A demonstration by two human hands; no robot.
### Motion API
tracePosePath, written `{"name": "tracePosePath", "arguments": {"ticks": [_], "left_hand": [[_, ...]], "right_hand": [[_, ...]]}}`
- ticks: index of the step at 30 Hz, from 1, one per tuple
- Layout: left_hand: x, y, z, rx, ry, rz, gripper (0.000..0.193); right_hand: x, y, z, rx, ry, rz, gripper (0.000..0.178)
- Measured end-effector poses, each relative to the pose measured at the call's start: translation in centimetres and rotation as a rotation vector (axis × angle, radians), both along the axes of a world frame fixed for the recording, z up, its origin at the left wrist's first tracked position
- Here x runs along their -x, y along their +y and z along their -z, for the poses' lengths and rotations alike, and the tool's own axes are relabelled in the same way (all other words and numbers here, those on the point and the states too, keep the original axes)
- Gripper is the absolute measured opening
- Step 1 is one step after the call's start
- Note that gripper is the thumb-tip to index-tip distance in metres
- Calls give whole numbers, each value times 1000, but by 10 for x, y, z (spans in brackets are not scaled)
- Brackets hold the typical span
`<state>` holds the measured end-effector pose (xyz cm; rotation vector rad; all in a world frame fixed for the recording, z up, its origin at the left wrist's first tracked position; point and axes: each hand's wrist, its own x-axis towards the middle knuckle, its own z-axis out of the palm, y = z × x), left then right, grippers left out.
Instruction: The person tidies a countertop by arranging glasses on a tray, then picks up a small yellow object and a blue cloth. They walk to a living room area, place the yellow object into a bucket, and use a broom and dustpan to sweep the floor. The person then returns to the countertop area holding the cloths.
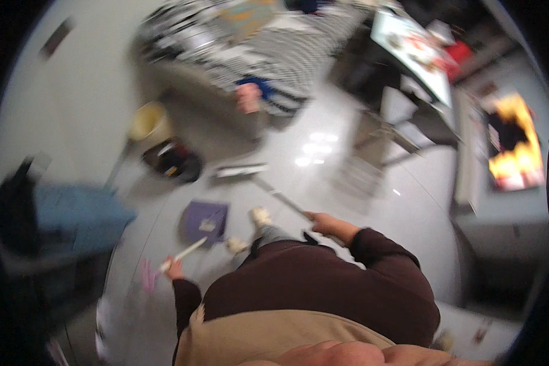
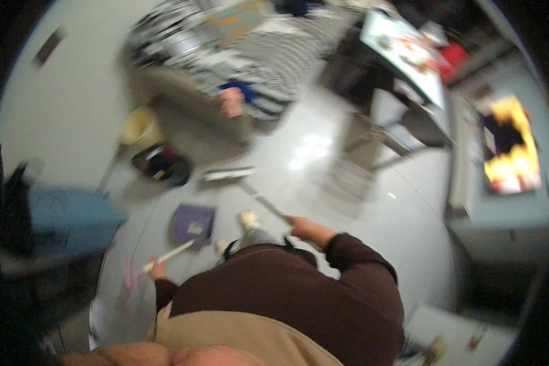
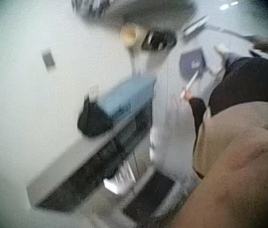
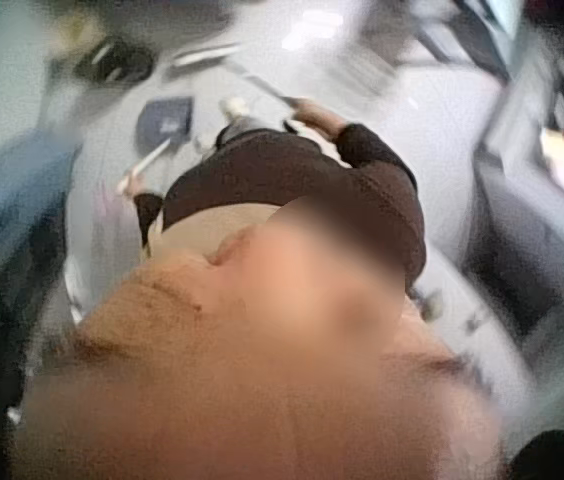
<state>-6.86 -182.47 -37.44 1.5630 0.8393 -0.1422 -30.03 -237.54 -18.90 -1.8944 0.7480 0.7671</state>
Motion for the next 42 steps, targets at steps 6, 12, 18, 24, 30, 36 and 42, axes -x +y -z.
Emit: {"name": "tracePosePath", "arguments": {"ticks": [6, 12, 18, 24, 30, 36, 42], "left_hand": [[3, -8, -179, -235, -182, 105, 21], [-12, -48, -289, -368, -322, 166, 21], [-19, -72, -339, -505, -448, 252, 19], [-50, -123, -322, -646, -807, 521, 13], [-88, -181, -302, -750, -1058, 972, 10], [-126, -210, -274, -930, -1000, 992, 19], [-146, -218, -268, -1035, -1029, 1061, 21]], "right_hand": [[-17, -6, 43, 32, 127, 6, 60], [-24, -23, 77, 91, 106, -79, 62], [-18, -31, 74, 72, 123, -153, 70], [-14, -31, 68, 110, 92, -199, 70], [-4, -28, 66, 168, 71, -178, 70], [6, -31, 72, 176, 63, -186, 69], [20, -32, 81, 196, 8, -202, 65]]}}
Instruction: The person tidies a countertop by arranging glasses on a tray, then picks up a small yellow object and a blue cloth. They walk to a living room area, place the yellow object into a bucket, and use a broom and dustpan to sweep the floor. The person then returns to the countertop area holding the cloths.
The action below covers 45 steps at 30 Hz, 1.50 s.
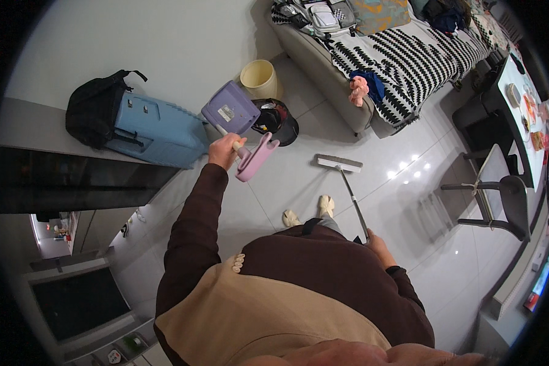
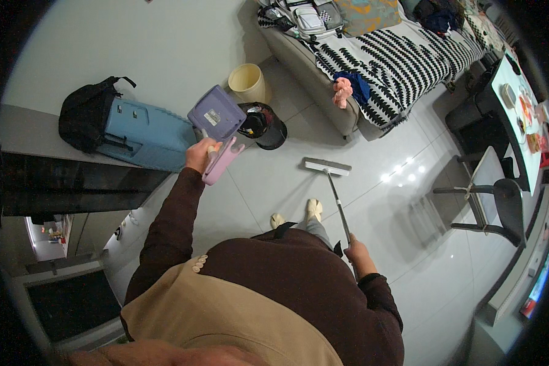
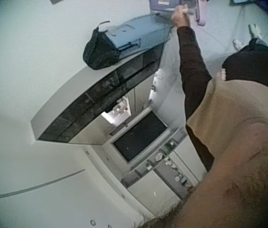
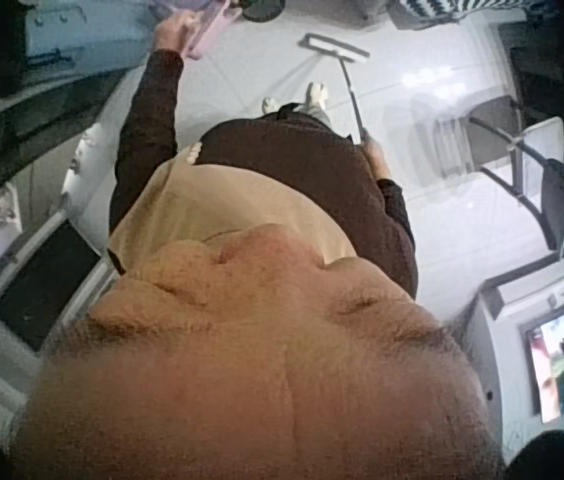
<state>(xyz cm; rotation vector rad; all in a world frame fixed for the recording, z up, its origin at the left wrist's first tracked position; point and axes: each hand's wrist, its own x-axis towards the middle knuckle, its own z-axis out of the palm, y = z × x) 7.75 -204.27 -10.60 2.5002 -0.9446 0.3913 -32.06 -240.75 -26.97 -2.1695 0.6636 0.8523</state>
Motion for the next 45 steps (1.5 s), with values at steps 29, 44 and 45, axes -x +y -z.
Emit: {"name": "tracePosePath", "arguments": {"ticks": [29, 44, 45], "left_hand": [[-2, -26, 47, -555, 6, 387, 8], [1, -9, -13, -428, -14, 391, 13], [1, -9, -15, -424, -10, 380, 13]], "right_hand": [[49, 7, 70, 20, 71, 168, 55], [73, -5, -42, -189, -213, 291, 54], [62, -3, -48, -193, -255, 261, 53]]}}
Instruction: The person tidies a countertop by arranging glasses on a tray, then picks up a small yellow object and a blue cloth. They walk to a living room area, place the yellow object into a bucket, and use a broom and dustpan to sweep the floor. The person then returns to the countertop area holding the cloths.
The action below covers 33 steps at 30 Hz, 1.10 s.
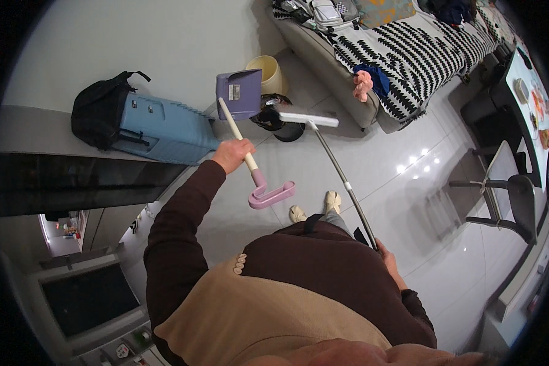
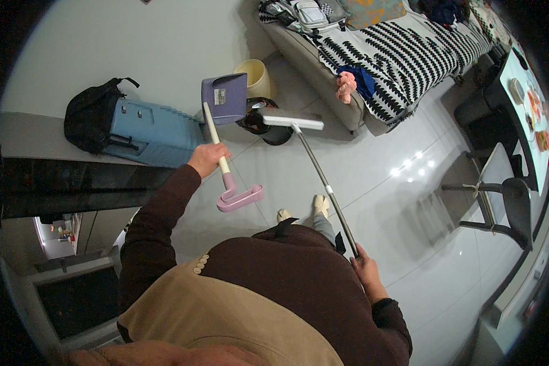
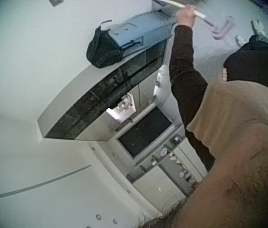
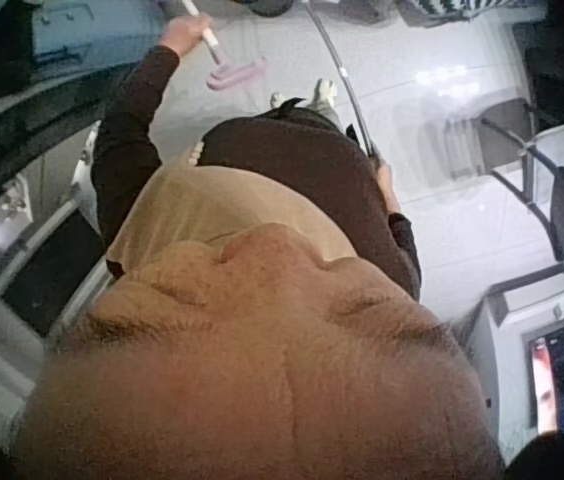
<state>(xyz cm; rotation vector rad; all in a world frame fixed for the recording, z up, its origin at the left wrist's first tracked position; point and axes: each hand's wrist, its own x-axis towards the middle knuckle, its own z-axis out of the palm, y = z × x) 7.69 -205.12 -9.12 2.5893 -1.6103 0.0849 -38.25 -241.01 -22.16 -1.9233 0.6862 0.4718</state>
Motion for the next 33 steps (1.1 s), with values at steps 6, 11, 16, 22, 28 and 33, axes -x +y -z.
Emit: {"name": "tracePosePath", "arguments": {"ticks": [6, 11, 16, 22, 28, 33], "left_hand": [[0, -1, -15, 17, -18, 4, 16], [2, 1, -30, 8, 5, 7, 16], [-2, 14, -41, 30, -9, -29, 17], [-7, 24, -38, 78, -1, -45, 16], [-4, 19, -42, 87, 19, -117, 19], [-4, 24, -54, 134, 17, -141, 19]], "right_hand": [[-91, 19, -5, 53, -140, -107, 48], [-157, 36, 0, 152, -207, -181, 47], [-164, 18, -7, 440, -51, -377, 46], [-141, 5, -24, 460, -4, -416, 46], [-159, 18, -38, 475, -141, -400, 44], [-172, 10, -44, 595, -28, -446, 44]]}}
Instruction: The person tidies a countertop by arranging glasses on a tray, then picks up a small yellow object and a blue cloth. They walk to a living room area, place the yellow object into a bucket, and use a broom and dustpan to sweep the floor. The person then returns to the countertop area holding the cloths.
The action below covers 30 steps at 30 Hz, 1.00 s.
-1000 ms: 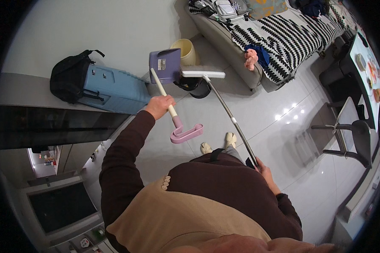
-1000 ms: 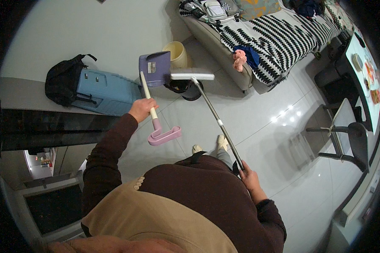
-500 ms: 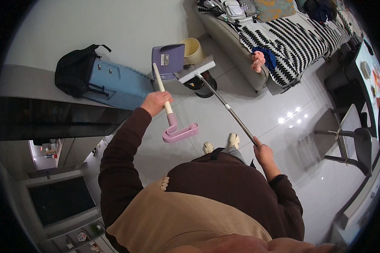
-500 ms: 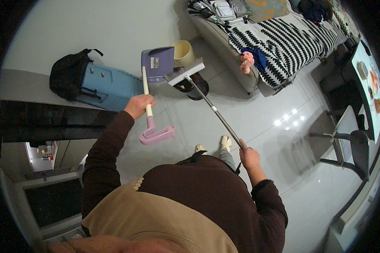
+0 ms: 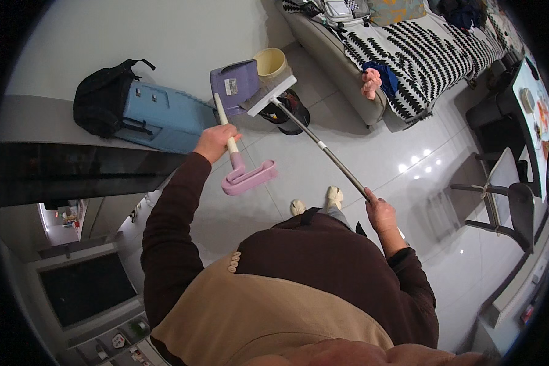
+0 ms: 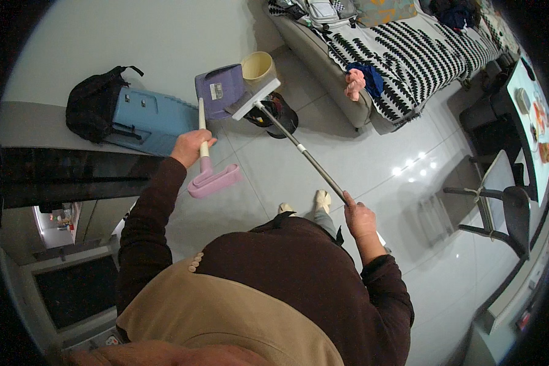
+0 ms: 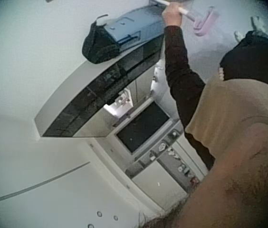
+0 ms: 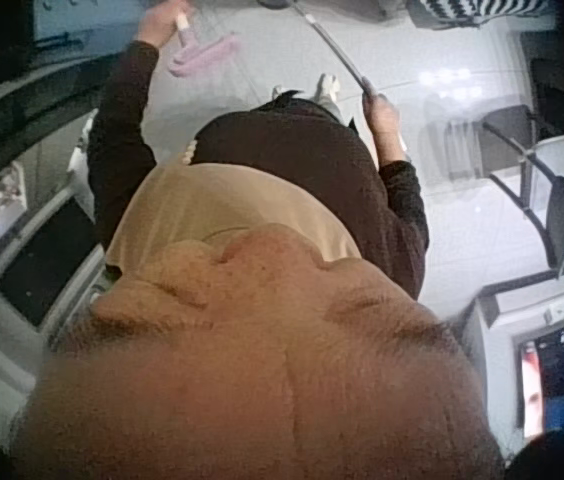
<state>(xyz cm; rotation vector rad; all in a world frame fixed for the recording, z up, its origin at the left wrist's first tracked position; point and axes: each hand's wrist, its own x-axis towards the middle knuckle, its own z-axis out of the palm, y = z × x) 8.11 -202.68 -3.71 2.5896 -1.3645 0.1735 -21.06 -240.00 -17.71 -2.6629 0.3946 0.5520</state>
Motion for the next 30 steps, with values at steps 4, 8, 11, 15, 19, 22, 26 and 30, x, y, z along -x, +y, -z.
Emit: {"name": "tracePosePath", "arguments": {"ticks": [4, 8, 11, 15, 19, 22, 26, 30], "left_hand": [[3, 14, -4, 11, -44, -50, 18], [7, 22, -8, 153, -49, -124, 16], [12, 27, -18, 145, -11, -231, 13], [18, 49, -30, 190, 117, -670, 10], [31, 91, -30, 595, 160, -853, 14], [51, 126, -29, 644, 159, -1003, 17], [74, 164, -17, 769, 111, -1105, 26], [96, 200, 18, 691, 131, -1246, 28]], "right_hand": [[15, -12, -9, 59, 17, 21, 44], [27, -19, -18, 40, 1, 44, 43], [32, -15, -24, -45, -31, 45, 42], [33, -15, -32, -121, -98, 46, 42], [37, -20, -46, -44, -85, 43, 39], [45, -33, -56, 42, -74, 50, 39], [64, -56, -64, 22, -126, 80, 39], [82, -67, -68, -134, -111, 83, 38]]}}
